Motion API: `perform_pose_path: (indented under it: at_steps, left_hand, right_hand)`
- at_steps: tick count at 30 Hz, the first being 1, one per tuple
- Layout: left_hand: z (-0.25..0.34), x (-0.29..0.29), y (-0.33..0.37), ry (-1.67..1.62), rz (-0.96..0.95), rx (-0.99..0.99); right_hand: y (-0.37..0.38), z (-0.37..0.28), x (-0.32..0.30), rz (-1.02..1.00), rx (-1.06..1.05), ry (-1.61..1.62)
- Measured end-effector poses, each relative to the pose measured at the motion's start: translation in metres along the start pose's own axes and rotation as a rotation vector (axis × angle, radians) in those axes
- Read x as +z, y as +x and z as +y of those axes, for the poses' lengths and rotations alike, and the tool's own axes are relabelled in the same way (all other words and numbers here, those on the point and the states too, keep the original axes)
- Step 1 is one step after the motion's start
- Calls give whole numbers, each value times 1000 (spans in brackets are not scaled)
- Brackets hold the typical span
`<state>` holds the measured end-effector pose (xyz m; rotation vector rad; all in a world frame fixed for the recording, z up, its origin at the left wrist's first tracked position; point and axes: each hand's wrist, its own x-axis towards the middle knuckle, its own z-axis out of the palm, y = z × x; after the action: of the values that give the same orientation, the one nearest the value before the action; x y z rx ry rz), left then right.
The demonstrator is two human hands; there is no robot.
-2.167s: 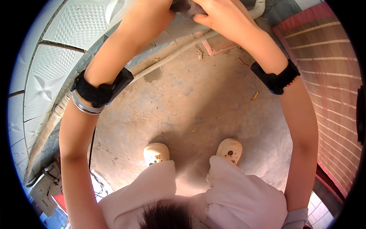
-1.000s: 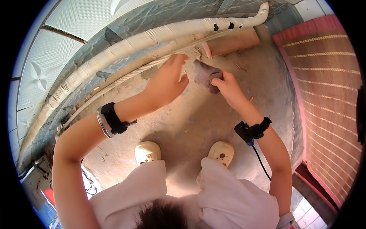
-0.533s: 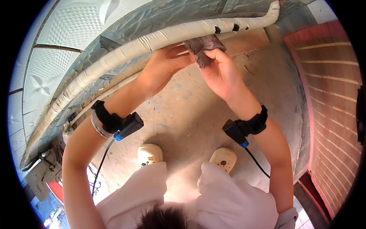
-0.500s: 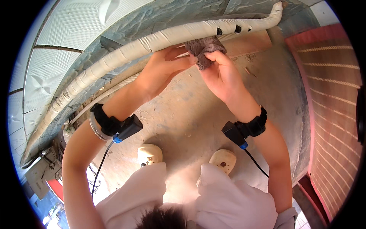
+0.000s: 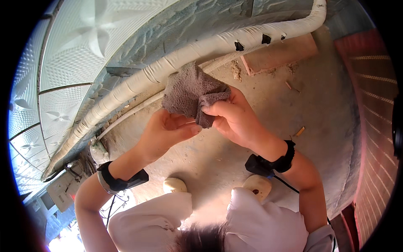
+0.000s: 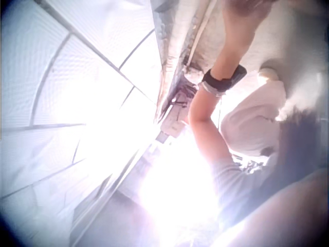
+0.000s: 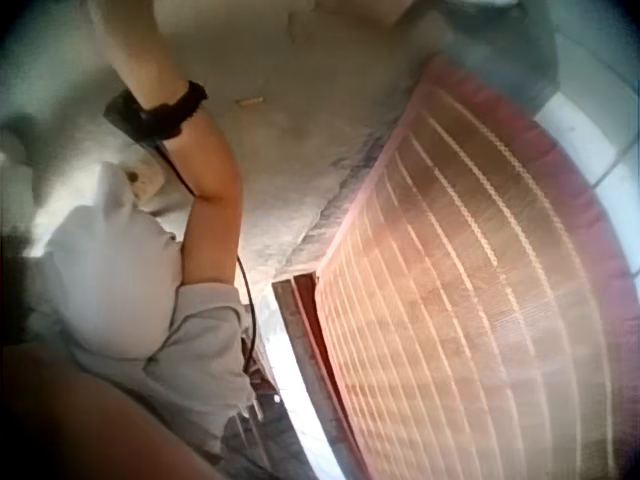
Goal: The person wipes the exterior of an air conditioning unit and its connected pipes with a cloth, periodically rinsing and wringing the cloth in a bucket of water.
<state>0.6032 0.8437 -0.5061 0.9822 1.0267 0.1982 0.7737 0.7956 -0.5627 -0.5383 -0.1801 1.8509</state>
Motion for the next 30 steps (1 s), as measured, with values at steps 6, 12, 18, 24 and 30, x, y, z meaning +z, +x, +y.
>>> perform_pose_path:
  at_steps: [6,12,18,24,30]
  left_hand:
    - [10,11,-9,-7,-21,55]
    - [46,22,-15,335,137,503]
    - [82,-1,-2,320,304,840]
    - [71,-23,-2,404,277,843]
    - [56,-48,-5,354,290,864]
  right_hand:
    - [-17,-20,17,131,-199,-103]
    - [-10,-80,33,251,-742,-785]
    - [4,-86,53,117,-581,-557]
    - [-4,-80,65,116,-455,-472]
    - [4,-89,72,207,-557,-901]
